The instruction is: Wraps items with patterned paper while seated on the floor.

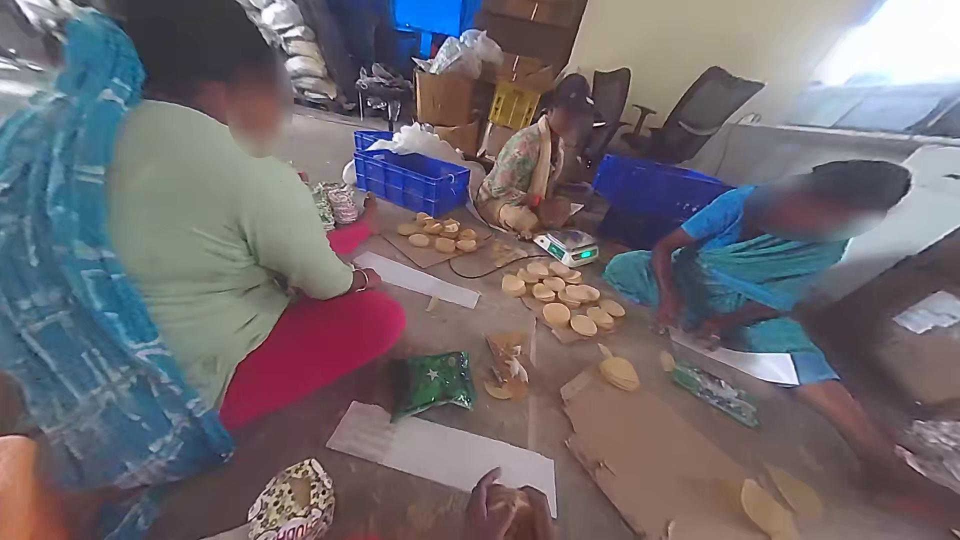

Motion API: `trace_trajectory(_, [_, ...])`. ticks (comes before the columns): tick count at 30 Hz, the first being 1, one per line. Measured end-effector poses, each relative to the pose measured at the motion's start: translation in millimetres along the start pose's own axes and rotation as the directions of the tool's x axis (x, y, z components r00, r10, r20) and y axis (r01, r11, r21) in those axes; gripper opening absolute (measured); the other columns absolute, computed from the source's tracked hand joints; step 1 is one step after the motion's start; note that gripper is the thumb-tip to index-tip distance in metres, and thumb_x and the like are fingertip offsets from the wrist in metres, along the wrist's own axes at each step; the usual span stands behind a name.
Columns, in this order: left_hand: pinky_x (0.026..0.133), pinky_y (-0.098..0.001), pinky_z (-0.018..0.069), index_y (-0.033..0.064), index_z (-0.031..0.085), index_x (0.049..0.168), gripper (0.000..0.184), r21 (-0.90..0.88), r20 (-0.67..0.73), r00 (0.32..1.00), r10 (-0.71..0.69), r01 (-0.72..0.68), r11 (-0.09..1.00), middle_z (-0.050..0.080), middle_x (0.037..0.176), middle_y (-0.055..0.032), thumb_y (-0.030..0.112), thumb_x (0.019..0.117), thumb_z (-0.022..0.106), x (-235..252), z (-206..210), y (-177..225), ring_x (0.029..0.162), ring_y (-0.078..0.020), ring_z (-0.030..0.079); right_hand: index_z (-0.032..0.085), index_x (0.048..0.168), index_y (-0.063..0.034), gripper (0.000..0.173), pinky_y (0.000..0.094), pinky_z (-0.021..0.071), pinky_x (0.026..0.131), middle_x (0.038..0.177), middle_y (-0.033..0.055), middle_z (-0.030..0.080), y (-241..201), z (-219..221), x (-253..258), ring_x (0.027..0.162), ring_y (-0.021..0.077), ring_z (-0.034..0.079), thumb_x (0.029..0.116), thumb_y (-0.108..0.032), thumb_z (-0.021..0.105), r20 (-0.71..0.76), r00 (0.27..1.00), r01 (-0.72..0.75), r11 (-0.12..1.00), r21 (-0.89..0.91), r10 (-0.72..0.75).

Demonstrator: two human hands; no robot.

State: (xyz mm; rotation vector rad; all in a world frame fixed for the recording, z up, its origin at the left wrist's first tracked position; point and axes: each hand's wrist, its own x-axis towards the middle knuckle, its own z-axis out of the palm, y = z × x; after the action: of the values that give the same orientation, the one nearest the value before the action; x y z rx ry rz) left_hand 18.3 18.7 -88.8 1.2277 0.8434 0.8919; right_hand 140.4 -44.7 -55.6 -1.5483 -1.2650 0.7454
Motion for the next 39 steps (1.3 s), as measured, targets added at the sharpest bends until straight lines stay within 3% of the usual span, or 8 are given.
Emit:
trace_trajectory(7, [0.113, -0.0463, 0.0442, -0.0061, 0.059, 0.133, 0.033, 0.739, 0.345, 0.931, -0.117, -0.193, 0.645, 0.061, 0.135, -0.0262, 0.003, 0.1013, 0.058, 61.8, -45.9, 100.0, 0.127, -0.038, 0.06, 0.063, 0.12, 0.0086, 0.04, 0.0336, 0.06, 0.092, 0.11, 0.0181, 0.072, 16.8, 10.0, 71.3, 0.1, 0.0185, 0.072, 0.085, -0.002, 0.078, -0.006, 1.0, -0.004, 0.997, 0.083, 0.004])
trace_trajectory(12, [0.112, -0.0492, 0.0441, -0.0062, 0.055, 0.134, 0.034, 0.803, 0.401, 0.884, -0.241, -0.212, 0.557, 0.059, 0.135, -0.0268, 0.001, 0.1009, 0.057, 80.2, -67.6, 58.0, 0.128, -0.0413, 0.058, 0.069, 0.124, 0.0032, 0.038, 0.0535, 0.0512, 0.103, 0.119, 0.0254, 0.07, 36.0, 30.0, 77.5, 0.114, 0.0391, 0.067, 0.091, -0.014, 0.075, 0.114, 0.983, -0.102, 0.94, -0.325, 0.146])
trace_trajectory(17, [0.113, -0.0469, 0.0443, -0.0073, 0.055, 0.133, 0.034, 0.8, 0.367, 0.911, -0.19, -0.205, 0.564, 0.057, 0.136, -0.0278, 0.004, 0.1012, 0.059, 83.1, -63.5, 56.5, 0.129, -0.0406, 0.056, 0.057, 0.139, 0.0074, 0.071, 0.0658, 0.0367, 0.113, 0.147, 0.0292, 0.053, 38.8, 13.5, 39.8, 0.138, 0.0523, 0.046, 0.0841, -0.03, 0.082, -0.257, 0.957, -0.263, 0.784, -0.562, 0.137])
trace_trajectory(20, [0.112, -0.0468, 0.0448, -0.0061, 0.055, 0.133, 0.034, 0.817, 0.349, 0.915, -0.201, -0.191, 0.545, 0.056, 0.137, -0.0273, 0.003, 0.1005, 0.059, 84.1, -59.2, 55.5, 0.13, -0.0406, 0.056, 0.054, 0.147, 0.0012, 0.074, 0.0702, 0.0248, 0.116, 0.156, 0.0198, 0.048, 46.4, 12.1, 19.8, 0.146, 0.0487, 0.037, 0.0917, -0.044, 0.072, -0.435, 0.869, -0.477, 0.637, -0.606, 0.237])
trace_trajectory(26, [0.112, -0.0476, 0.0451, -0.0051, 0.055, 0.135, 0.035, 0.841, 0.339, 0.907, -0.251, -0.172, 0.513, 0.054, 0.14, -0.0273, 0.003, 0.1008, 0.058, 84.2, -55.1, 59.8, 0.131, -0.0416, 0.054, 0.066, 0.139, -0.0145, 0.044, 0.0732, 0.0162, 0.118, 0.153, 0.0017, 0.055, 38.6, 18.0, 17.7, 0.151, 0.0433, 0.034, 0.1015, -0.036, 0.059, -0.374, 0.891, -0.451, 0.61, -0.652, 0.259])
trace_trajectory(31, [0.111, -0.0495, 0.046, -0.0046, 0.054, 0.137, 0.038, 0.844, 0.333, 0.912, -0.238, -0.175, 0.507, 0.054, 0.139, -0.0287, 0.001, 0.0996, 0.059, 83.5, -54.8, 57.0, 0.131, -0.0424, 0.055, 0.074, 0.125, -0.0041, 0.035, 0.0741, 0.0315, 0.111, 0.139, 0.0163, 0.065, 38.4, 29.6, 24.6, 0.137, 0.0533, 0.049, 0.0931, -0.018, 0.067, -0.439, 0.897, -0.204, 0.839, -0.504, -0.045])
trace_trajectory(35, [0.108, -0.0512, 0.0477, -0.0032, 0.055, 0.137, 0.036, 0.835, 0.365, 0.905, -0.217, -0.215, 0.506, 0.056, 0.136, -0.0282, 0.004, 0.1009, 0.057, 80.6, -56.2, 57.1, 0.128, -0.0438, 0.056, 0.048, 0.147, 0.0078, 0.068, 0.05, 0.048, 0.107, 0.152, 0.0307, 0.045, 10.9, 30.0, 48.3, 0.134, 0.0393, 0.052, 0.0853, -0.004, 0.076, -0.569, 0.786, -0.165, 0.969, 0.182, 0.24])
trace_trajectory(39, [0.11, -0.0517, 0.0462, 0.0078, 0.049, 0.149, 0.049, 0.846, 0.352, 0.901, -0.253, -0.192, 0.497, 0.054, 0.141, -0.0263, 0.001, 0.1007, 0.055, 84.2, -50.4, 59.8, 0.13, -0.0437, 0.055, 0.048, 0.143, 0.0085, 0.073, 0.0485, 0.0564, 0.092, 0.128, 0.0312, 0.061, -14.7, 9.5, 74.1, 0.108, 0.0376, 0.066, 0.0782, 0.006, 0.082, -0.6, 0.729, -0.282, 0.943, 0.176, 0.33])
